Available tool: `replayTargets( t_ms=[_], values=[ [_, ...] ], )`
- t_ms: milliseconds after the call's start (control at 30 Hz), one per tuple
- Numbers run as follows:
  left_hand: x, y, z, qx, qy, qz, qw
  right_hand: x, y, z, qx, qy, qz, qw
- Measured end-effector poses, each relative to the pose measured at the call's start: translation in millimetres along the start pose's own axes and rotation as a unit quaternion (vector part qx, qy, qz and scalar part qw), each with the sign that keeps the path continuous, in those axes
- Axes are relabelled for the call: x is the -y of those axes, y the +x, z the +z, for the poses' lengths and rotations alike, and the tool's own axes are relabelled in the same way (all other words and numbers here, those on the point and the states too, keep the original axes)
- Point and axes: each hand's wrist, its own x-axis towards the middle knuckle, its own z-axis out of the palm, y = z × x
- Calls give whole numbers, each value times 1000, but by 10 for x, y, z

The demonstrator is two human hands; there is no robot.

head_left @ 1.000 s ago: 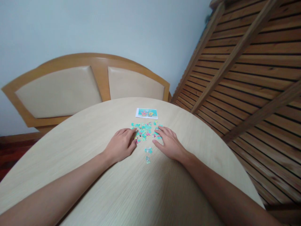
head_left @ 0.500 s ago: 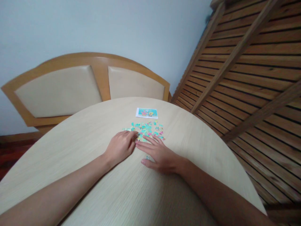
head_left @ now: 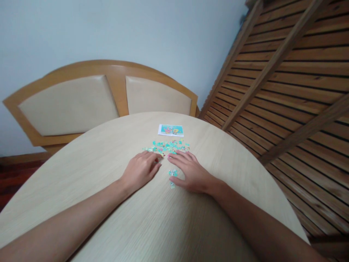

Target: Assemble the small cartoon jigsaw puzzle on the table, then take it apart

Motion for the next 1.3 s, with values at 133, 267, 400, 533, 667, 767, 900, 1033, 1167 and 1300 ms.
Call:
replayTargets(
  t_ms=[133,267,400,533,667,767,900,1033,1167,1300],
  values=[
    [30,9,21,7,-10,-21,1000,-3,-25,-64,-48,12,-40,998],
    [76,25,70,15,-81,17,996,-6,-30,-79,-55,28,-62,996],
    [89,28,103,27,-151,56,986,-20,-27,-54,-44,46,-81,995],
    [80,15,112,14,-157,36,987,-33,-27,-31,-45,52,-92,993],
    [76,15,111,12,-131,13,991,-41,-18,-10,-52,58,-114,990],
    [70,27,109,25,-150,30,988,-32,-10,-6,-54,68,-113,990],
    [45,39,103,40,-162,60,984,-11,1,-9,-52,78,-101,991],
    [15,52,102,39,-155,64,985,-8,9,9,-57,80,-80,992],
    [-9,75,136,38,-184,45,981,-11,15,31,-68,97,-64,991],
    [-22,88,188,29,-213,22,976,-13,17,38,-74,107,-61,990]
  ],
)
